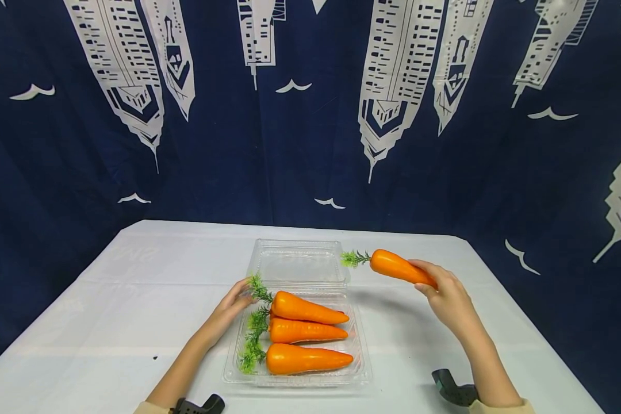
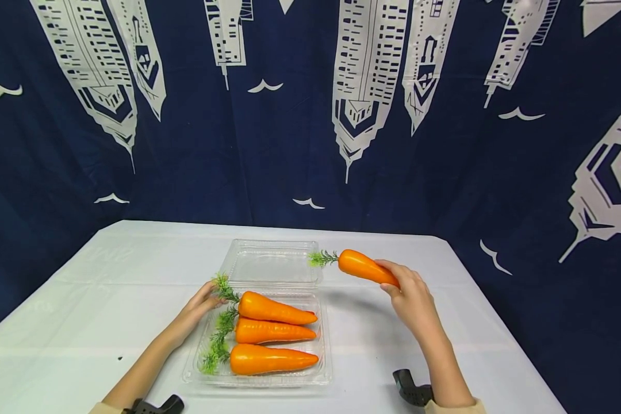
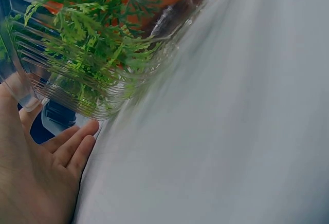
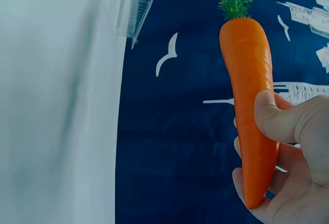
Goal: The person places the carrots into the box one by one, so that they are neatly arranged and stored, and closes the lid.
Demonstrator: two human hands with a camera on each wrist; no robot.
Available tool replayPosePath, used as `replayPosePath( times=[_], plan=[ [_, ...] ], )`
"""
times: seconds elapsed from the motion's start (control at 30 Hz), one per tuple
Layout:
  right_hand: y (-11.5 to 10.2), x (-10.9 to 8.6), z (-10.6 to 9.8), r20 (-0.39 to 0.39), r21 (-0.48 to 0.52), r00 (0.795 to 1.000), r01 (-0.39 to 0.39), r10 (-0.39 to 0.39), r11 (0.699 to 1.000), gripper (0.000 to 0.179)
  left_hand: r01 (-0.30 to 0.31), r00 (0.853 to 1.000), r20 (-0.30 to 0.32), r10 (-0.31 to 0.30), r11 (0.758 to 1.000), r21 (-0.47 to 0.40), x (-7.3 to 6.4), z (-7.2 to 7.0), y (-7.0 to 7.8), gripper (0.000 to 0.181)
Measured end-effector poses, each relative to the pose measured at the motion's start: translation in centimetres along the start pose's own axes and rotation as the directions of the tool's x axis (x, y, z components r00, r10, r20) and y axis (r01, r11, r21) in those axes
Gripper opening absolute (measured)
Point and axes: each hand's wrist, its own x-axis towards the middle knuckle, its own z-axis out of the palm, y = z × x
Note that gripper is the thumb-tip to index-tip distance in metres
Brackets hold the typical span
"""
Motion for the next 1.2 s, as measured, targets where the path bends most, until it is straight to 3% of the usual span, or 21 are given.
replayPosePath(
  times=[0.57,1.2],
  plan=[
    [-2.1,-0.5,0.7,-0.01,0.027,0.99,0.143,-0.143,0.989,0.043,-0.002,1.0,0.008,0.002,1.0,0.007,-0.1,-0.1,0.0,0.053],
    [-4.2,-1.3,1.1,-0.022,0.012,0.953,0.303,-0.302,0.953,0.044,-0.003,1.0,0.003,0.003,1.0,0.008,0.0,0.0,0.0,0.054]
  ],
)
